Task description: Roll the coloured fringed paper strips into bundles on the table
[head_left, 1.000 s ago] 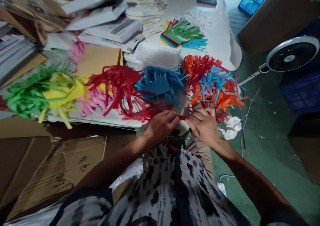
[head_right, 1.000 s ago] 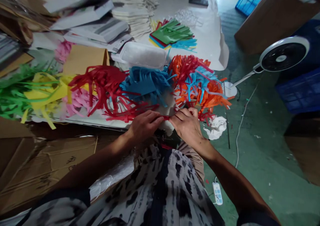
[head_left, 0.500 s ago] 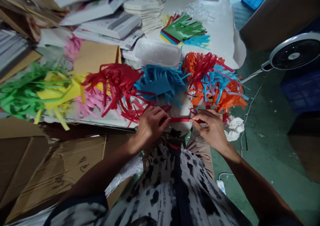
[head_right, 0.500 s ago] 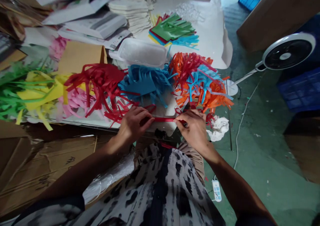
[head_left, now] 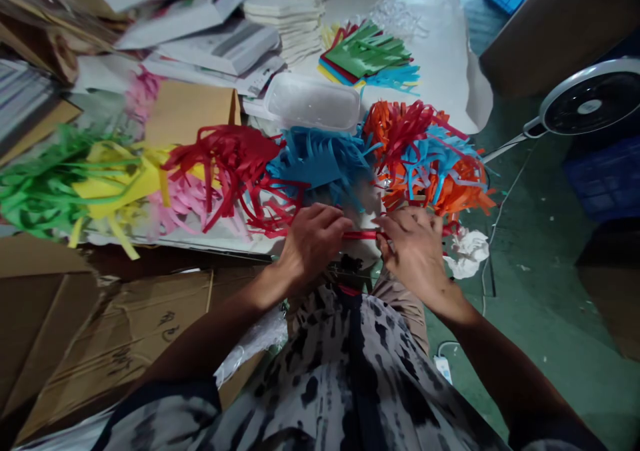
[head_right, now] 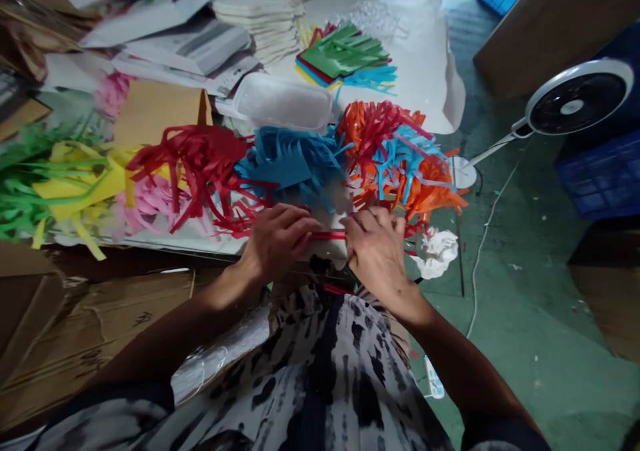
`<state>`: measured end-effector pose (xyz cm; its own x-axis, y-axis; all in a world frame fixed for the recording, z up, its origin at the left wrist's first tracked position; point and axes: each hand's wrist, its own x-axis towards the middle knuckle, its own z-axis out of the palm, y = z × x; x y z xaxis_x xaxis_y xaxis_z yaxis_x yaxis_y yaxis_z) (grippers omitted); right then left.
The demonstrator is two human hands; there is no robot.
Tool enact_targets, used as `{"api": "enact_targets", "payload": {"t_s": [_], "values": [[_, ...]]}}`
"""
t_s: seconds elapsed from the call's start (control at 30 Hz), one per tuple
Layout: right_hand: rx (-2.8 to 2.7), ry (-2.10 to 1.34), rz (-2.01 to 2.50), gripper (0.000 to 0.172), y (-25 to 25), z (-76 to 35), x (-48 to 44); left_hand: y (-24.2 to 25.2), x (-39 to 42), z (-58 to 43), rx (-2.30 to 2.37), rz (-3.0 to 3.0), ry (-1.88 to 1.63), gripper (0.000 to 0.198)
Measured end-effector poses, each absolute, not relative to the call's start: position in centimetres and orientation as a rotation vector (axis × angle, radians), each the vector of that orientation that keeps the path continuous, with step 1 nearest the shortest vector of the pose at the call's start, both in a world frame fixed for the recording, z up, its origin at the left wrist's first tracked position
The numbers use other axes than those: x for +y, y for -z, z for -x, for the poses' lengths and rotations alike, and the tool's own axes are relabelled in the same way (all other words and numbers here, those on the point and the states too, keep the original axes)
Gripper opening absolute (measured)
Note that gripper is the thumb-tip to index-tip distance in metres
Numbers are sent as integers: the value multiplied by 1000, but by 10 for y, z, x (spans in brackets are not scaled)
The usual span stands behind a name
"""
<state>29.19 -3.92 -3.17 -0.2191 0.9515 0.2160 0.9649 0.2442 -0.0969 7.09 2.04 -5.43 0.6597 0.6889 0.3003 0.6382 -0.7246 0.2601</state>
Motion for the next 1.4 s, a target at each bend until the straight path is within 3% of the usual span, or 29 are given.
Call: {"api": "enact_targets", "payload": {"t_s": [0.13,0.3,0.47,0.57,0.83,1.23,1.4], "values": [[-2398,92,1634,29,38,-293,-50,64,12,-71,848,-2877,-609,25],[-2338,151,1691,30,42,-308,-58,64,16,-34,872,-2816,-638,31],[-2371,146,1649,27,37,-310,-58,39,12,-14,1188,-2837,-809,19],[-2387,171,1653,25,35,-307,-57,36,2,-40,1116,-2881,-842,29],[-2380,146,1671,21,32,-308,-48,65,10,-92,853,-2882,-478,11],[-2341,-31,1584,24,46,-314,-37,72,16,-91,965,-2802,-549,8],[-2227,-176,1638,14,45,-313,-34,66,17,-77,1070,-2678,-612,17]]}}
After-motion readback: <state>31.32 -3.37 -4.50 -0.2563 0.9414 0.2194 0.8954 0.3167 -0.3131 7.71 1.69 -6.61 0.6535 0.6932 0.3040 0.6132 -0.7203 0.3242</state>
